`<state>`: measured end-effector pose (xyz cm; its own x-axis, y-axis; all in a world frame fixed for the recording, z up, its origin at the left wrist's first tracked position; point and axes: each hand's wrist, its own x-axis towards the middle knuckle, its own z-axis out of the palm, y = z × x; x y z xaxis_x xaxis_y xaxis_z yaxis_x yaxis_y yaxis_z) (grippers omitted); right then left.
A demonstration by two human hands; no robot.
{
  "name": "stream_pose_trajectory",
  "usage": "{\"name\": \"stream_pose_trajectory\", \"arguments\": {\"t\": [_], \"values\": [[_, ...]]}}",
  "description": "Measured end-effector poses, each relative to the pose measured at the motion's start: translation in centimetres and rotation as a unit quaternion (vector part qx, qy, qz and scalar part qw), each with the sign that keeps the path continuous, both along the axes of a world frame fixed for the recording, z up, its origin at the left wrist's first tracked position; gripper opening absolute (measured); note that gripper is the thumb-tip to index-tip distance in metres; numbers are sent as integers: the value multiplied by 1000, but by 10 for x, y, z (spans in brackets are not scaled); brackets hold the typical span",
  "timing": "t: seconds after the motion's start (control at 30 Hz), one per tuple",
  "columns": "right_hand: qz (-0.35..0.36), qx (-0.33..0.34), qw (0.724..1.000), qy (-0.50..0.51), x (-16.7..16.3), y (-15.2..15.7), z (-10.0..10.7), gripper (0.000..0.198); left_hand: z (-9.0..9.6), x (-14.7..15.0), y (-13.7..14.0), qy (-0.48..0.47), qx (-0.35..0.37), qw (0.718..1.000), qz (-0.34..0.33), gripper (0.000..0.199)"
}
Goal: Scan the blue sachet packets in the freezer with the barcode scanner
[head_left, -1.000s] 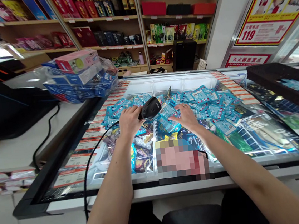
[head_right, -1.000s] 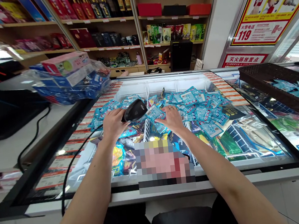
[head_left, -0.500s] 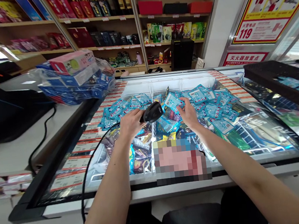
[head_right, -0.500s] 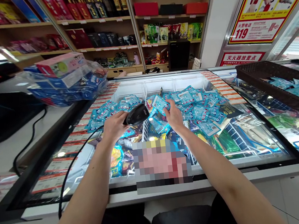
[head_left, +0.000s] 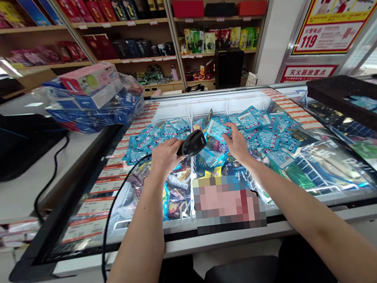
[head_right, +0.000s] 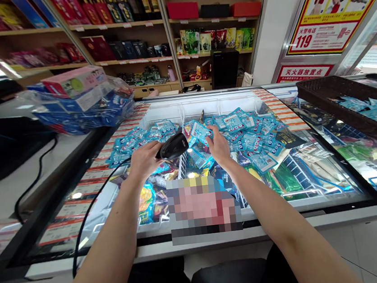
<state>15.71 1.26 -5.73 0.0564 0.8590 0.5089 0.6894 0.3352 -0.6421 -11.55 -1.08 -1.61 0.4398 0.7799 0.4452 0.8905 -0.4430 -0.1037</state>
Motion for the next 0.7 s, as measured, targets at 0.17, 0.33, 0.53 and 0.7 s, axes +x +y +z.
{"name": "stream_pose_trajectory", "arguments": {"t": [0.17,0.33,0.53,0.7], "values": [[1,3,1000,9,0,0,0,37,0,1,-1,0,-9,1000,2,31],[12,-8,1000,21,1,-2,1,38,-1,1,0,-4,-5,1000,1,31],[8,-16,1000,15,0,-4,3,38,-2,0,1,0,2,1000,-5,32],[8,-23,1000,18,0,-4,4,38,-2,0,1,2,3,1000,-7,30]]}}
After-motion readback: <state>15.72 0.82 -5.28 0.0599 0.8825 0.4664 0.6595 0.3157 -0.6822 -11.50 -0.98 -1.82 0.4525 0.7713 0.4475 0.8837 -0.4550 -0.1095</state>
